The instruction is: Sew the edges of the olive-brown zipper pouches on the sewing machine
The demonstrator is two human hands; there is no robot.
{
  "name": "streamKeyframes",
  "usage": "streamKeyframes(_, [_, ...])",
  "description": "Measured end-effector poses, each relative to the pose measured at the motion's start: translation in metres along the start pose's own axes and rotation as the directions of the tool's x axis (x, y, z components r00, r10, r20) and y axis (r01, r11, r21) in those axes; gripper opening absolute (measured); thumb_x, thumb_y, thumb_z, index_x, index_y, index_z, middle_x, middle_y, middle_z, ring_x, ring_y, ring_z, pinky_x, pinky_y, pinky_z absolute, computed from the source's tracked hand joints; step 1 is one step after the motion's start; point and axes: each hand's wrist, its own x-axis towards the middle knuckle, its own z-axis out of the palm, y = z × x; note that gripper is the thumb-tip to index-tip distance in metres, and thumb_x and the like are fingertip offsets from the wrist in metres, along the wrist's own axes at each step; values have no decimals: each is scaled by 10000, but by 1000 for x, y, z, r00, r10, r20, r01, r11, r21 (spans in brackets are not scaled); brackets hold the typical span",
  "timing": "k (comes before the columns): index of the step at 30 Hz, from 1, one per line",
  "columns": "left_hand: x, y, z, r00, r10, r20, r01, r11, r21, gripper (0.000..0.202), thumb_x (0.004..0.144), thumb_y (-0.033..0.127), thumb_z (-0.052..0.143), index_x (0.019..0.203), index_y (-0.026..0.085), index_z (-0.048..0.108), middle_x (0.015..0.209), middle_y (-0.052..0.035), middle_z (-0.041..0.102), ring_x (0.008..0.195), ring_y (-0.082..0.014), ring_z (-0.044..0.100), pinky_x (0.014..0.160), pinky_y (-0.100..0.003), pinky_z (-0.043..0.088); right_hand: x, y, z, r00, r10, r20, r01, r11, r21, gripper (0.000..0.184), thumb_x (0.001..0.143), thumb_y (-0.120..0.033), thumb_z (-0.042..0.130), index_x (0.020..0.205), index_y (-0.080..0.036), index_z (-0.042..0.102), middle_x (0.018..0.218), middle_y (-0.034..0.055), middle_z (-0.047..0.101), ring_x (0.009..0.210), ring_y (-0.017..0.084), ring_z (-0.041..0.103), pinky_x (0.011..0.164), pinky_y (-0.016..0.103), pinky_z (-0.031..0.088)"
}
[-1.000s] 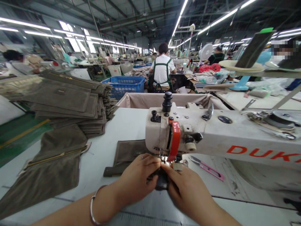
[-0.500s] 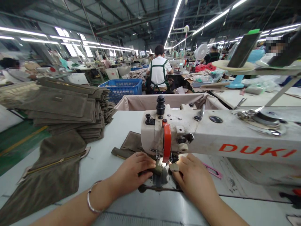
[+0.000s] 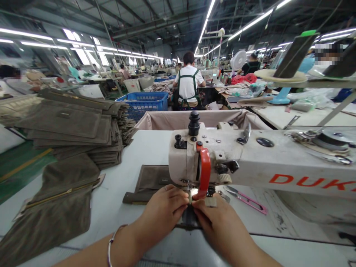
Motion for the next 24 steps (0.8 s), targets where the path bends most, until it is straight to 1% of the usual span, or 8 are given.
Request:
streamKeyframes(5, [9,-4,2,999,15,-33,-14,1000,24,143,849,64,660,887,200,683,915,-16,731,869,-191,660,856,-316,527,7,4,2,997,-57,-60,53,997,-62,247,837,-33,584,1002,-191,677,966,82,672,882,245,589,778,361,521])
streamKeyframes(8, [11,-7,3,999,-16,-34,16,1000,26,140,839,73,676,875,208,688,910,-12,727,877,-197,660,858,-325,528,9,5,3,995,-62,-82,55,994,-89,238,818,-18,589,974,-173,679,942,90,672,870,250,594,769,360,526])
streamKeyframes(11, [11,-9,4,999,-13,-42,14,1000,22,134,835,79,685,868,208,689,906,-12,727,883,-202,657,863,-331,526,10,5,4,993,-63,-97,54,994,-93,225,805,-2,591,936,-165,675,927,92,671,854,252,595,764,363,529])
streamKeyframes(16, [11,-9,5,998,-19,-55,19,1000,9,138,822,70,699,857,203,684,898,-10,725,868,-199,650,857,-328,519,9,6,6,990,-78,-115,66,993,-103,225,806,-4,598,948,-160,676,928,99,677,843,260,595,755,370,531])
streamKeyframes(20, [12,-9,4,999,-34,-20,34,999,2,134,831,74,683,845,208,685,889,-7,720,870,-204,652,873,-342,513,10,5,6,987,-94,-130,78,990,-119,225,809,-3,585,943,-157,678,930,99,681,842,266,601,759,380,530])
streamKeyframes(24, [12,-11,5,998,-59,-4,59,998,9,130,839,84,688,875,209,693,932,-13,726,911,-218,645,885,-358,499,9,5,5,987,-95,-132,76,987,-140,219,841,-15,551,947,-149,688,906,105,680,818,263,602,732,372,530])
